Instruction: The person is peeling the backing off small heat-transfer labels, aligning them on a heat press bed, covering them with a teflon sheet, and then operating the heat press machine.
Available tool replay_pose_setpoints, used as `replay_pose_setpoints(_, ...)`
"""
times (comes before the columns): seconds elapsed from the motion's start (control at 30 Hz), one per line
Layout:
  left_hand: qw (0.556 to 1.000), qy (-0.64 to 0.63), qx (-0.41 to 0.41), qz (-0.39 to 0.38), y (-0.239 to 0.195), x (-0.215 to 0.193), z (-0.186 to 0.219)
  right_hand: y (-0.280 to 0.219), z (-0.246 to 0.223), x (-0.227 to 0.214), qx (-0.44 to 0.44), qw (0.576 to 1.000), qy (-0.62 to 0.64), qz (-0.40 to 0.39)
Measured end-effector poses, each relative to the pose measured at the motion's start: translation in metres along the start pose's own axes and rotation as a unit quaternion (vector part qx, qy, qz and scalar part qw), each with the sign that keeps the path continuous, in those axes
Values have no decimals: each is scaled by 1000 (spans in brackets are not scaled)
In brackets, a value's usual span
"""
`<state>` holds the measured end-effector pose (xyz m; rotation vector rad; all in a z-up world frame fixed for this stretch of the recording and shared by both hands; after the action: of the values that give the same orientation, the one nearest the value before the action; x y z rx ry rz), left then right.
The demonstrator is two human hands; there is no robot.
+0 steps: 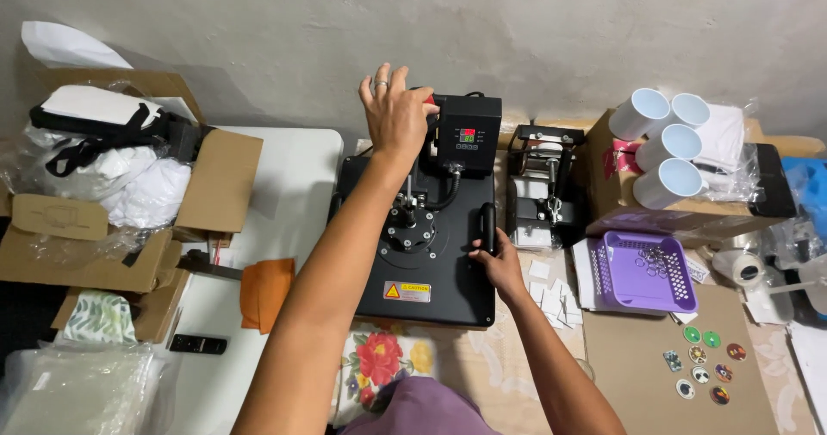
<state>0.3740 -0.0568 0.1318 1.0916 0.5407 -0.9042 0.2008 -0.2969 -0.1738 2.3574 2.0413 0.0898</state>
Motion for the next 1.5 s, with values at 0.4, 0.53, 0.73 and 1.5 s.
replay_pose_setpoints(0.4, 986, -69, 143, 49, -130, -36, 28, -4, 30, 1, 5, 997, -83, 2)
replay_pose_setpoints(0.53, 981, -84, 151, -89, -273, 32, -21, -23, 31, 17, 6, 999, -49, 7)
replay_pose_setpoints(0.73, 928, -129, -47, -347, -352, 63, -84, -91, -116, 99, 81, 990, -90, -73)
replay_pose_setpoints(1.5, 978, 42, -178, -103, -178, 59, -380, -137, 42, -8, 81, 947, -310, 27)
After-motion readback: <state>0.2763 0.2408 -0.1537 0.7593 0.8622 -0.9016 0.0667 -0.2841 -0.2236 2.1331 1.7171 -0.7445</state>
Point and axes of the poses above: each hand's wrist, its own y-axis towards the middle knuckle, its own x-axis out of the palm, z = x × y, the point moved 9 cm from there along y, towards the middle knuckle, and after that the axes turned 15 degrees about -x, right-handed, at the moved point
